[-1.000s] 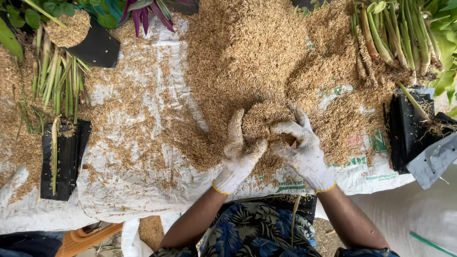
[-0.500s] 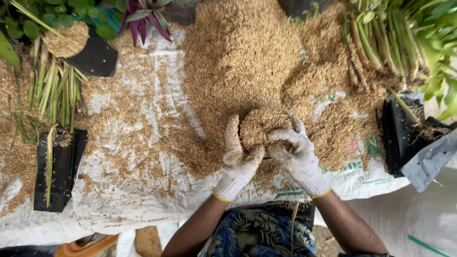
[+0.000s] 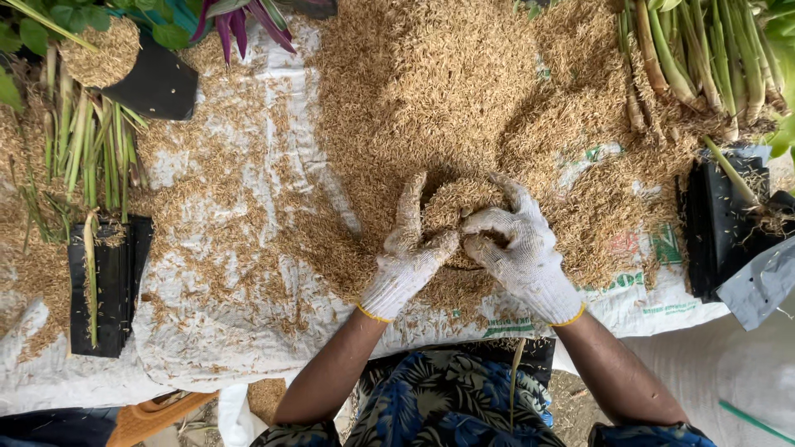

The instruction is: The person fills black plastic nursery bags with a loose, fibrous growing medium from a large pile on a white tarp. They use gloved hands to scoop the material and pack it into the bags, occasionally adjusting the bags and smoothing the contents.

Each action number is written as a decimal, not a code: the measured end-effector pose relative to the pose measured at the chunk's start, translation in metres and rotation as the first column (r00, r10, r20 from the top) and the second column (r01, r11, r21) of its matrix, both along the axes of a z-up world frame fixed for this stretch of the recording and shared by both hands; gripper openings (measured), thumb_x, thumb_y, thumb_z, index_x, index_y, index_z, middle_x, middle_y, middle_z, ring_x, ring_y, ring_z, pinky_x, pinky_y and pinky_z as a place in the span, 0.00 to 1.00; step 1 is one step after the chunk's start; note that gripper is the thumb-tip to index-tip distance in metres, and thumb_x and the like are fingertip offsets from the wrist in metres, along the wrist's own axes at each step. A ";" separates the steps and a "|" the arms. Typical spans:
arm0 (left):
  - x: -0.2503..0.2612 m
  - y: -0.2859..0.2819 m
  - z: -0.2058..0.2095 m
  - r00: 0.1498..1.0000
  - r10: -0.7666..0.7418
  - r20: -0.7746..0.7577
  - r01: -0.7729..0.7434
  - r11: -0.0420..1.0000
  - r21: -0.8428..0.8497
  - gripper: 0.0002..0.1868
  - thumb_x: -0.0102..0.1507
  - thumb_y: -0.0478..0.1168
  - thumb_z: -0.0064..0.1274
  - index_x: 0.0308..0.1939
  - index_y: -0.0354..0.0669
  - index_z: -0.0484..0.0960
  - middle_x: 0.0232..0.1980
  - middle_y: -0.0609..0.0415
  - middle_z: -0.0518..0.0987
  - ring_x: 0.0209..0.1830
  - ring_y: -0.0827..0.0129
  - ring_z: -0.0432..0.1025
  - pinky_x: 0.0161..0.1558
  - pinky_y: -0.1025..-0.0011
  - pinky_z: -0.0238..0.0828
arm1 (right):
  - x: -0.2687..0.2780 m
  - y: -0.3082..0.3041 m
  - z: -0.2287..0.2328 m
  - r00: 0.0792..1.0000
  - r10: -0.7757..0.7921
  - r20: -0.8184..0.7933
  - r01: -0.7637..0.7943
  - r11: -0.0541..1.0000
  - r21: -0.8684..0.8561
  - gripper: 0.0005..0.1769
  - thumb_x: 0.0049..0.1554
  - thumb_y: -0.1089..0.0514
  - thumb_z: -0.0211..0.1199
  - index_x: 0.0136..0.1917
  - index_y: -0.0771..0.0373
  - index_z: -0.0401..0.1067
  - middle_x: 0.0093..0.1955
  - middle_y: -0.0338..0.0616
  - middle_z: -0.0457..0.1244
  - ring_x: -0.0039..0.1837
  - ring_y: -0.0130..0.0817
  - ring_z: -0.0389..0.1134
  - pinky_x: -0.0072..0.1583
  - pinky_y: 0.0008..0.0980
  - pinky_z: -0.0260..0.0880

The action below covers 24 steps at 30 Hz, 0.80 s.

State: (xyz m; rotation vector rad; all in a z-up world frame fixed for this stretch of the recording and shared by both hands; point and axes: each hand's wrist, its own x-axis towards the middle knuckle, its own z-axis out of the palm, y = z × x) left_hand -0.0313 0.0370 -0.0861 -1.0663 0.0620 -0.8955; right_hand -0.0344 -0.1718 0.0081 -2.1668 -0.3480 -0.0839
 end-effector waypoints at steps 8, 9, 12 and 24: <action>0.019 -0.017 0.090 0.662 -0.570 0.486 -0.749 -0.501 0.433 0.58 0.57 0.59 0.65 0.83 0.56 0.47 0.82 0.37 0.51 0.81 0.43 0.49 0.75 0.50 0.54 | 0.012 -0.017 0.018 0.988 0.015 -0.157 0.028 0.962 0.270 0.12 0.53 0.63 0.71 0.52 0.57 0.77 0.77 0.63 0.51 0.78 0.67 0.50 0.72 0.70 0.54; 0.024 -0.017 0.079 0.665 -0.569 0.484 -0.747 -0.502 0.436 0.58 0.57 0.59 0.65 0.83 0.56 0.47 0.82 0.37 0.51 0.81 0.43 0.49 0.75 0.50 0.54 | 0.016 -0.017 0.023 0.987 0.017 -0.160 0.027 0.962 0.270 0.12 0.53 0.63 0.71 0.52 0.57 0.77 0.77 0.63 0.51 0.78 0.67 0.50 0.72 0.70 0.54; 0.038 -0.019 0.059 0.680 -0.523 0.514 -0.733 -0.486 0.476 0.53 0.60 0.42 0.66 0.82 0.67 0.50 0.83 0.39 0.50 0.82 0.44 0.48 0.77 0.51 0.52 | 0.028 -0.010 0.046 0.988 0.079 -0.132 -0.052 0.978 0.200 0.22 0.50 0.63 0.72 0.58 0.57 0.74 0.76 0.64 0.50 0.79 0.65 0.49 0.72 0.73 0.51; 0.042 -0.017 0.056 0.700 -0.591 0.401 -0.701 -0.461 0.545 0.45 0.63 0.43 0.63 0.81 0.64 0.55 0.79 0.39 0.57 0.77 0.47 0.58 0.69 0.57 0.65 | 0.038 0.004 0.058 0.903 0.052 -0.427 -0.076 0.996 -0.040 0.16 0.52 0.60 0.72 0.55 0.51 0.80 0.78 0.54 0.54 0.78 0.65 0.52 0.72 0.69 0.56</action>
